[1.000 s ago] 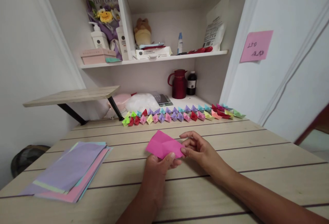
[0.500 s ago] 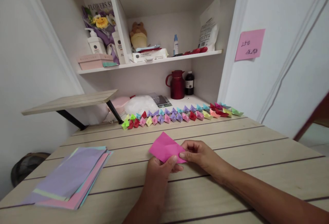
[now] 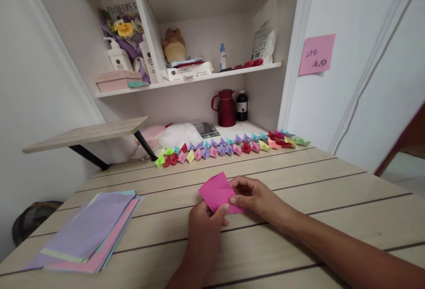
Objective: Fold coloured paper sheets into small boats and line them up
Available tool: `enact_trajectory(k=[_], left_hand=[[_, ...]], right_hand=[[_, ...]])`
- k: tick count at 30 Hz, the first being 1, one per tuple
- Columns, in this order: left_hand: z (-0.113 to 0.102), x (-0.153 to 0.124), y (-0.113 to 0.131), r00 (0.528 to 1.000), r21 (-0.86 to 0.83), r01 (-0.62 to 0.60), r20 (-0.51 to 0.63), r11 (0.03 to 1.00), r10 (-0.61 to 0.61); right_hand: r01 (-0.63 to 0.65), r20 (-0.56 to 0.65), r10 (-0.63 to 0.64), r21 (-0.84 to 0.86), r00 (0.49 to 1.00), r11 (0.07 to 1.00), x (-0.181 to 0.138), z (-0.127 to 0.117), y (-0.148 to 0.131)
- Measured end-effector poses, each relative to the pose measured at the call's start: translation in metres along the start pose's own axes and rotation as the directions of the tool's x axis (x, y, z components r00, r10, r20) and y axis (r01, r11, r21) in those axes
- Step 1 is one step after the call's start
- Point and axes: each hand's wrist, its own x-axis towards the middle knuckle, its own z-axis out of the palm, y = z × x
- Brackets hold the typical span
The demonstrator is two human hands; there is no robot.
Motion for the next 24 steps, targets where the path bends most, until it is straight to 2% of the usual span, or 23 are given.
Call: enact_trajectory(k=[4,8,10,11,13,16,18,21,24], left_hand=[[0.002,0.000,-0.002,0.999,0.002,-0.020,0.037,1.000,0.020],[-0.003,0.004,-0.003,0.997,-0.099,-0.078,0.006,0.992,0.079],[-0.008,0.007,-0.002,0.999,-0.128,-0.037,0.026,0.991,0.041],[-0.011,0.008,-0.001,0.996,-0.145,0.012,0.084,0.989,0.000],[-0.014,0.008,0.002,0.957,-0.209,0.149,0.276,0.966,-0.088],[-0.016,0.002,0.007,0.833,-0.319,0.340,0.539,0.885,-0.126],[-0.015,-0.003,0.010,0.796,-0.385,0.379,0.599,0.842,-0.084],[-0.015,-0.009,0.010,0.775,-0.409,0.391,0.630,0.824,-0.055],[-0.016,-0.010,0.005,0.781,-0.385,0.400,0.618,0.832,-0.090]], right_hand=[[0.069,-0.086,-0.083,-0.155,0.993,0.986,0.001,-0.002,-0.001],[0.115,-0.180,-0.139,-0.138,0.974,0.984,0.001,-0.004,-0.007],[0.163,-0.202,-0.193,-0.159,0.960,0.974,0.001,-0.008,-0.011],[0.203,-0.198,-0.242,-0.196,0.950,0.959,0.000,-0.011,-0.012],[0.310,-0.148,-0.365,-0.300,0.919,0.902,-0.001,-0.015,-0.015],[0.453,0.007,-0.495,-0.413,0.869,0.790,-0.007,-0.017,-0.020],[0.507,0.110,-0.519,-0.454,0.848,0.732,-0.011,-0.015,-0.024],[0.532,0.229,-0.490,-0.513,0.841,0.673,-0.017,-0.009,-0.029],[0.528,0.266,-0.465,-0.567,0.844,0.633,-0.018,-0.007,-0.028]])
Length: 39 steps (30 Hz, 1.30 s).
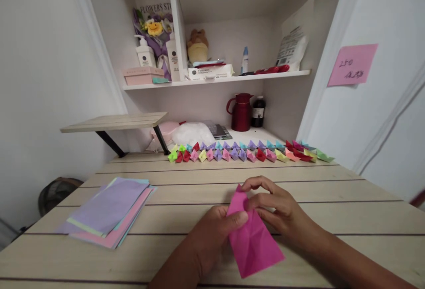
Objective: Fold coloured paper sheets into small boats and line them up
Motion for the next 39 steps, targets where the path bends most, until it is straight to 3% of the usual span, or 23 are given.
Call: enact_trajectory(k=[4,9,16,22,32,39], left_hand=[[-0.007,0.007,-0.003,0.978,-0.117,-0.109,-0.190,0.987,0.085],[-0.010,0.010,0.001,0.941,-0.269,-0.164,-0.333,0.949,0.068],[-0.006,0.012,-0.008,0.967,-0.318,-0.156,-0.241,0.935,0.079],[-0.009,0.011,-0.004,0.946,-0.263,-0.124,-0.323,0.957,0.033],[-0.008,0.008,0.000,0.961,-0.203,-0.114,-0.271,0.973,0.056],[-0.009,0.007,-0.001,0.950,-0.219,-0.142,-0.303,0.965,0.071]], right_hand=[[-0.049,-0.028,0.047,-0.109,0.999,0.993,-0.004,0.007,0.010],[-0.013,0.044,0.024,-0.241,0.999,0.970,-0.009,0.019,0.019],[0.196,0.081,-0.179,-0.382,0.981,0.903,-0.004,0.014,0.011],[0.159,0.032,-0.159,-0.376,0.987,0.913,-0.001,0.006,0.016],[0.125,0.189,-0.088,-0.195,0.978,0.973,-0.001,0.000,0.005],[-0.036,0.072,0.044,-0.115,0.996,0.993,-0.001,-0.004,0.004]])
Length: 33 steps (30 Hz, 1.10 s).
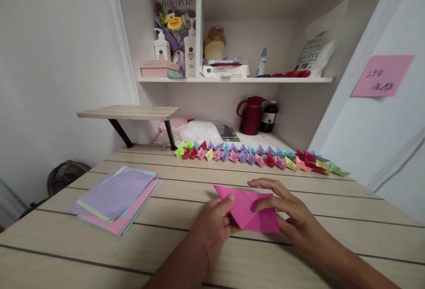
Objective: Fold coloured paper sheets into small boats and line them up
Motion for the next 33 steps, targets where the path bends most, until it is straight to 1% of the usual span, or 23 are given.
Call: enact_trajectory(k=[5,9,16,20,22,26,28,30,31,33], left_hand=[[0.001,0.001,0.000,1.000,0.037,-0.013,-0.004,0.999,0.013],[0.001,0.001,0.000,1.000,0.064,-0.016,0.015,0.998,0.015],[0.006,-0.003,-0.001,0.998,0.152,-0.029,0.065,0.988,0.020],[0.010,-0.007,0.000,0.997,0.186,-0.034,0.072,0.982,0.021],[0.011,-0.007,0.000,0.997,0.195,-0.033,0.073,0.980,0.019],[0.008,-0.003,0.000,0.997,0.232,-0.035,0.074,0.972,0.019],[0.005,0.002,-0.003,0.994,0.277,-0.045,0.104,0.960,0.016],[0.001,0.007,-0.009,0.992,0.353,-0.084,0.117,0.932,0.045],[-0.001,0.010,-0.012,0.992,0.392,-0.111,0.097,0.913,0.079],[-0.003,0.013,-0.017,0.988,0.447,-0.143,0.019,0.883,0.151]], right_hand=[[-0.056,-0.012,0.056,0.048,0.998,0.997,0.001,0.001,0.000],[-0.137,0.028,0.134,0.169,0.991,0.976,0.002,0.006,0.006],[-0.268,0.044,0.276,0.421,0.960,0.867,0.006,0.014,0.002],[-0.337,0.020,0.370,0.462,0.929,0.820,0.005,0.016,0.001],[-0.352,0.008,0.395,0.471,0.919,0.809,0.004,0.018,0.002],[-0.348,-0.020,0.426,0.543,0.905,0.764,0.004,0.022,0.004],[-0.338,-0.030,0.428,0.563,0.903,0.754,0.005,0.023,0.003],[-0.332,-0.035,0.421,0.557,0.907,0.762,0.005,0.024,0.002],[-0.333,-0.032,0.419,0.553,0.907,0.764,0.005,0.025,0.002],[-0.343,-0.017,0.427,0.567,0.904,0.749,0.005,0.026,0.002]])
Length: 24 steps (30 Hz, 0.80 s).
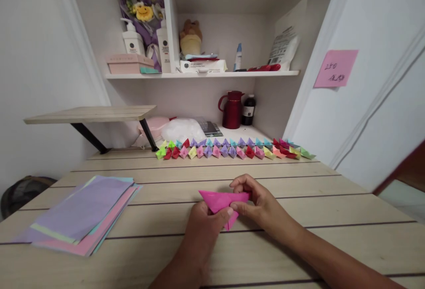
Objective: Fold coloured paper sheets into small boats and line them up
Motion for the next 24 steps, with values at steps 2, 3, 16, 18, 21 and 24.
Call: enact_trajectory(k=[2,3,16,18,21,24], left_hand=[[0.001,0.000,-0.003,0.996,0.001,-0.006,-0.094,1.000,0.006],[0.002,0.000,-0.003,0.993,-0.015,-0.006,-0.122,1.000,0.004],[0.003,-0.002,0.014,0.953,0.183,-0.009,-0.297,0.983,0.064],[0.003,-0.002,0.012,0.956,0.299,-0.026,-0.272,0.954,0.111],[0.004,-0.003,0.009,0.965,0.493,-0.082,-0.178,0.866,0.193],[0.008,-0.006,0.007,0.969,0.608,-0.117,-0.103,0.785,0.224]], right_hand=[[-0.033,-0.009,0.034,0.054,0.999,0.998,0.001,0.000,0.001],[-0.048,-0.023,0.051,0.092,0.998,0.995,0.003,0.000,0.003],[-0.039,-0.180,0.028,-0.056,0.983,0.998,0.007,-0.024,0.002],[0.027,-0.075,-0.039,-0.156,0.996,0.987,0.004,-0.021,-0.004],[0.144,0.030,-0.142,-0.305,0.989,0.941,0.002,-0.014,-0.012],[0.182,0.080,-0.164,-0.354,0.983,0.917,0.001,-0.008,-0.016]])
